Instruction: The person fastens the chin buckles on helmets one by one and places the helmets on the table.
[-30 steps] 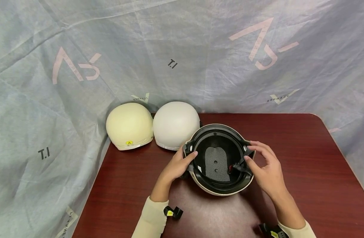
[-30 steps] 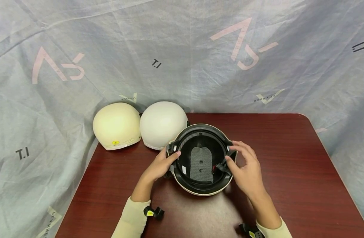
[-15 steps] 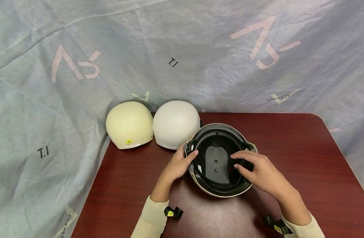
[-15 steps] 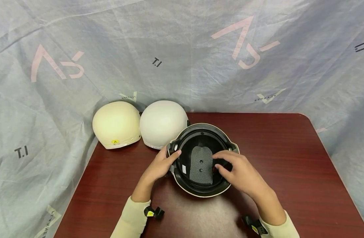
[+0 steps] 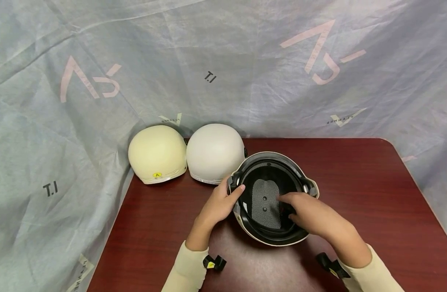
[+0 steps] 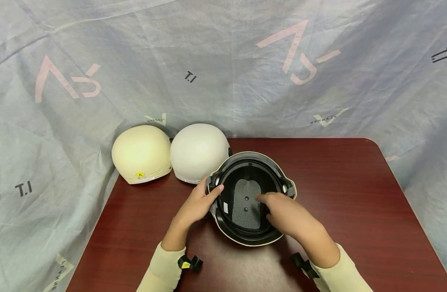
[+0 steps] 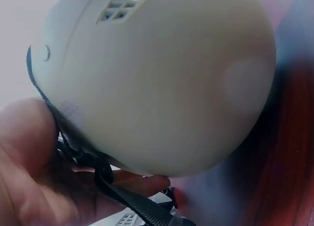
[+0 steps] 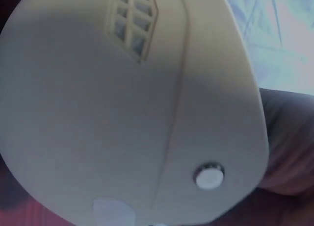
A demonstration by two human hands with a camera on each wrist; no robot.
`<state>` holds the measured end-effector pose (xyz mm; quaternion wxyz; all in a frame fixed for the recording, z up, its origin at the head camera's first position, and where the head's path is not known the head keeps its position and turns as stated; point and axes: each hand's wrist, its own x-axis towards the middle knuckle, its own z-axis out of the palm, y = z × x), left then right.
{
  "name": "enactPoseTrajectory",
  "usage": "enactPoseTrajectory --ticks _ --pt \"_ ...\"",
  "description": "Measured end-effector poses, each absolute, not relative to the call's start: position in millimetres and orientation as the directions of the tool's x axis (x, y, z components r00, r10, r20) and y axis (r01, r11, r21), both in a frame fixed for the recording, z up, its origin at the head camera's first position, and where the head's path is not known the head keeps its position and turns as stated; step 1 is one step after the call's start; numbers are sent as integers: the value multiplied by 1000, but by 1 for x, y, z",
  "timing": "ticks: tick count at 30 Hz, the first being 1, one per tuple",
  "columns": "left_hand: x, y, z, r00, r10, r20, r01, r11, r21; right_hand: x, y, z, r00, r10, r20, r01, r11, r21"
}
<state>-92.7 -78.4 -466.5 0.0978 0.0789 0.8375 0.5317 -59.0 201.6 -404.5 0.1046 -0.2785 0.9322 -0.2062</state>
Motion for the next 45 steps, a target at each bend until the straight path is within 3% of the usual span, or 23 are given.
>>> enactPoseTrajectory --ticks 17,21,28,38,45 --pt "-96 -84 -467 -963 248 -102 8 406 914 -64 193 -412 -843 -534 61 -530 805 -266" --pt "-97 -90 -470 -953 274 -131 -11 401 916 -65 195 -412 -831 -545 112 -552 779 -297" --pt "-93 -109 -473 -894 401 -197 -11 422 906 -68 201 -409 -834 -539 120 -530 720 -448" --pt "-92 -144 -480 -890 429 -156 61 451 890 -69 208 -416 -845 -509 163 -522 720 -458" --pt "-86 -158 -485 -877 425 -222 58 554 830 -69 209 -419 -832 -475 285 -552 668 -498"
